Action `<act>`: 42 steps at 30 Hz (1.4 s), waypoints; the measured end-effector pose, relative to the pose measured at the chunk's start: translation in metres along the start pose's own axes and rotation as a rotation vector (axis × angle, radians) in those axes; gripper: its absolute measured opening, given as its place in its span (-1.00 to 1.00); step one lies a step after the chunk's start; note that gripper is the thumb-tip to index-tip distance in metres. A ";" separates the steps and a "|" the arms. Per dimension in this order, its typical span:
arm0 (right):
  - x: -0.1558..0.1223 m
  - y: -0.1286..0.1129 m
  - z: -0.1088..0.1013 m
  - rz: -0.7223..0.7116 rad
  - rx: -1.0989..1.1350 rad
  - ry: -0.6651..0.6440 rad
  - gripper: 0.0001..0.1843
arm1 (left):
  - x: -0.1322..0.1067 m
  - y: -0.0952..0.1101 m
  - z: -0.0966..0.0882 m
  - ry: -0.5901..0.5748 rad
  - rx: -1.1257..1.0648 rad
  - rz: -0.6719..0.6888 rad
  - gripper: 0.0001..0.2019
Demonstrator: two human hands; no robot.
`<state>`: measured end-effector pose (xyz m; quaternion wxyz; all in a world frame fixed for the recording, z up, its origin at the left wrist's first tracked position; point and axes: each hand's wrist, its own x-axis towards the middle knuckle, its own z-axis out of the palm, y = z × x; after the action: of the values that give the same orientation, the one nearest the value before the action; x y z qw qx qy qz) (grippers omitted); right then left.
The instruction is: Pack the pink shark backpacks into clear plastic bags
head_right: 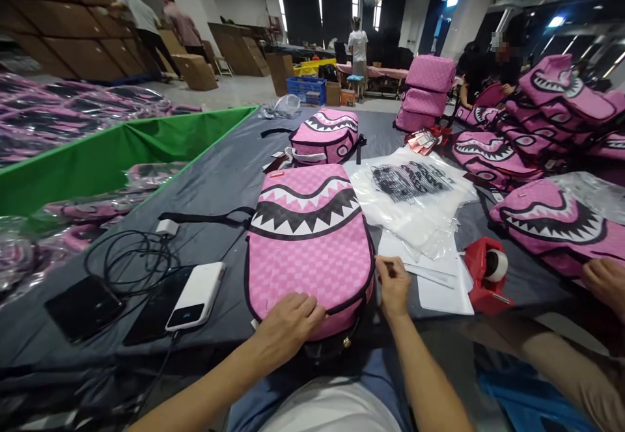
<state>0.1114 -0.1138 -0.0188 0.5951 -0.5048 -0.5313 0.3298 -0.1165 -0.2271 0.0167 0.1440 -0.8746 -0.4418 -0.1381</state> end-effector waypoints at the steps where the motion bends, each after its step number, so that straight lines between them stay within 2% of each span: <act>1: 0.024 0.002 0.010 0.007 -0.003 -0.010 -0.60 | -0.001 0.001 0.002 -0.009 -0.003 0.011 -0.82; 4: 0.092 0.003 0.053 -0.015 -0.020 -0.098 -0.45 | 0.001 -0.005 0.004 0.017 -0.030 0.059 -0.83; 6: 0.122 0.001 0.082 -0.013 -0.041 -0.149 -0.44 | 0.007 -0.017 0.003 0.082 -0.051 0.066 -0.80; 8: 0.132 0.003 0.097 -0.008 -0.071 -0.185 -0.49 | 0.012 -0.028 0.001 0.162 -0.068 0.026 -0.77; 9: 0.128 0.005 0.098 -0.006 -0.087 -0.194 -0.54 | 0.013 -0.031 0.001 0.207 -0.080 -0.009 -0.77; 11: 0.101 0.010 0.083 -0.009 -0.114 -0.196 -0.66 | 0.010 -0.027 0.002 0.317 -0.127 -0.043 -0.83; 13: 0.056 0.017 0.055 -0.066 -0.152 -0.214 -0.77 | 0.001 -0.012 0.006 0.391 -0.186 -0.048 -0.91; 14: 0.030 0.021 0.040 -0.137 -0.190 -0.254 -0.79 | -0.003 -0.003 0.009 0.394 -0.205 -0.060 -0.89; 17: -0.040 0.035 0.009 -0.259 -0.282 -0.407 -0.68 | -0.007 0.023 0.023 0.262 -0.212 -0.152 -0.84; 20: -0.075 0.050 0.008 -0.236 -0.345 -0.421 -0.49 | 0.006 0.037 0.037 0.146 -0.175 -0.207 -0.70; 23: -0.082 0.063 0.019 -0.209 -0.393 -0.374 -0.53 | 0.021 0.041 0.045 0.079 -0.207 -0.264 -0.64; 25: -0.083 0.066 0.021 -0.214 -0.398 -0.393 -0.54 | 0.027 0.041 0.046 0.013 -0.262 -0.285 -0.67; 30: -0.083 0.061 0.009 -0.293 -0.368 -0.434 -0.55 | 0.037 0.042 0.040 -0.149 -0.287 -0.323 -0.65; 32: -0.081 0.058 0.006 -0.323 -0.366 -0.388 -0.70 | 0.043 0.043 0.035 -0.175 -0.280 -0.368 -0.64; 34: -0.076 0.055 0.005 -0.379 -0.392 -0.333 -0.87 | 0.051 0.044 0.030 -0.163 -0.270 -0.406 -0.61; 35: -0.073 0.053 0.004 -0.415 -0.416 -0.309 -0.89 | 0.054 0.044 0.028 -0.142 -0.264 -0.417 -0.60; 39: -0.055 0.043 0.001 -0.506 -0.486 -0.241 -0.73 | 0.068 0.041 0.018 -0.029 -0.269 -0.404 -0.54; 41: -0.042 0.034 -0.003 -0.423 -0.427 -0.238 -0.66 | 0.075 0.037 0.012 0.024 -0.296 -0.401 -0.51; 42: -0.038 0.029 -0.004 -0.320 -0.352 -0.257 -0.62 | 0.079 0.034 0.009 0.043 -0.320 -0.406 -0.50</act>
<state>0.1117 -0.1418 -0.0577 0.4706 -0.4642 -0.7244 0.1956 -0.0430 -0.1852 0.0330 -0.0173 -0.7765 -0.5777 -0.2510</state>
